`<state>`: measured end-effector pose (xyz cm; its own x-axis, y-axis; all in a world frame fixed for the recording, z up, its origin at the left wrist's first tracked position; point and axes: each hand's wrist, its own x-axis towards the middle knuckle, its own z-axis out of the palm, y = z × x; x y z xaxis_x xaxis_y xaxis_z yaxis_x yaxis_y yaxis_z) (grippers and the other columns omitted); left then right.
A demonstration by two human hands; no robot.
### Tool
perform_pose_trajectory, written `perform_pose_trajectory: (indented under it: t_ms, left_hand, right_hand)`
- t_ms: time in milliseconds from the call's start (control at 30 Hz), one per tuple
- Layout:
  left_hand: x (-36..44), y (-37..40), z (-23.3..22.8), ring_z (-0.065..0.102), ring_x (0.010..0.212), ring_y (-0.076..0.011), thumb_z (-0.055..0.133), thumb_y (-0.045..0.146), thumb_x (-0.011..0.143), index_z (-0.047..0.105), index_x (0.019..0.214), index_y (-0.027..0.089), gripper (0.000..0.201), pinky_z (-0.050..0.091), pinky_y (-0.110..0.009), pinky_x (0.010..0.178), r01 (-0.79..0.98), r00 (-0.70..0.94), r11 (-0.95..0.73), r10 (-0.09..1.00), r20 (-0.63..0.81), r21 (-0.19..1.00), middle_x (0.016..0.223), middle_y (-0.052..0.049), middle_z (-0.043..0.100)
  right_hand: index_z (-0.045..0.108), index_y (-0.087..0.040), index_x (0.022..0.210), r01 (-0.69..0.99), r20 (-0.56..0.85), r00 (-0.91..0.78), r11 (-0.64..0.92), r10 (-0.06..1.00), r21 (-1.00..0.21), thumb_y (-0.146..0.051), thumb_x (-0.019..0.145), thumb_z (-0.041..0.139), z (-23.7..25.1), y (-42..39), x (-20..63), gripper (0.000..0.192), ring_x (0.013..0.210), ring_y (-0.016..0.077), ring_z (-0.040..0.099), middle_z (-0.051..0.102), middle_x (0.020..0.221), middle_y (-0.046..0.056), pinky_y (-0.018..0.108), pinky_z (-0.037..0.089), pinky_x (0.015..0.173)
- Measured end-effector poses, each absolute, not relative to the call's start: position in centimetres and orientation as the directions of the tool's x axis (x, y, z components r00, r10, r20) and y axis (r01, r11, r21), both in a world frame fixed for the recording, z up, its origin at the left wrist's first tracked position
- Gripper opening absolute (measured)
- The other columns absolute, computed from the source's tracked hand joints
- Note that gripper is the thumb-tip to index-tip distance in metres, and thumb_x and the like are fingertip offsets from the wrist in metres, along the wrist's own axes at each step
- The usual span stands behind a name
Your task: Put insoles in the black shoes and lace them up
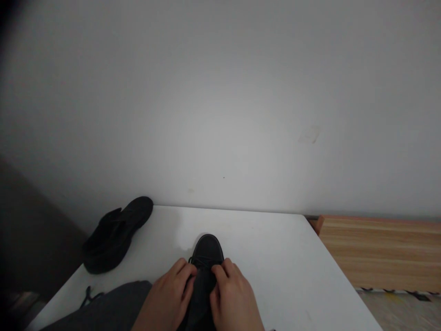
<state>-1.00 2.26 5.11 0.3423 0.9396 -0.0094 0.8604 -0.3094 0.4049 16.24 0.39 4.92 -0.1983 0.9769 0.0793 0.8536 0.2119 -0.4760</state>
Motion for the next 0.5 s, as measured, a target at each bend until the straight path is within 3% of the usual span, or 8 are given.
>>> perform_pose_trajectory:
  t_ms: [233,433,500]
  left_hand:
    - [-0.4,2.5,7.0,0.071,0.098,-0.0253,0.035,-0.002,0.095,0.067,0.109,0.017,0.04,0.057,-0.04,0.088,0.898,0.323,-0.259,0.937,-0.134,0.355,0.107,-0.01,0.068]
    - [-0.1,2.7,7.3,0.072,0.094,-0.0242,0.035,-0.004,0.094,0.068,0.106,0.016,0.04,0.058,-0.038,0.085,0.919,0.323,-0.277,0.937,-0.134,0.28,0.105,-0.01,0.069]
    - [-0.1,2.6,7.2,0.071,0.098,-0.0251,0.034,-0.005,0.093,0.068,0.105,0.016,0.042,0.057,-0.04,0.088,0.929,0.314,-0.283,0.944,-0.104,0.24,0.105,-0.01,0.07]
  right_hand:
    - [0.066,-0.021,0.103,0.886,0.134,-0.225,0.259,0.965,-0.384,-0.001,0.091,0.046,3.8,0.5,16.2,0.031,0.094,0.0275,0.068,0.067,0.105,0.01,0.041,0.059,0.081]
    - [0.062,-0.024,0.101,0.924,0.216,-0.239,0.29,0.947,-0.25,-0.003,0.093,0.048,3.2,0.5,15.9,0.027,0.09,0.0279,0.066,0.065,0.102,0.008,0.04,0.059,0.072]
    - [0.062,-0.025,0.099,0.92,0.242,-0.235,0.296,0.941,-0.258,-0.004,0.093,0.049,3.1,0.4,15.8,0.025,0.089,0.0282,0.065,0.062,0.101,0.009,0.04,0.058,0.07]
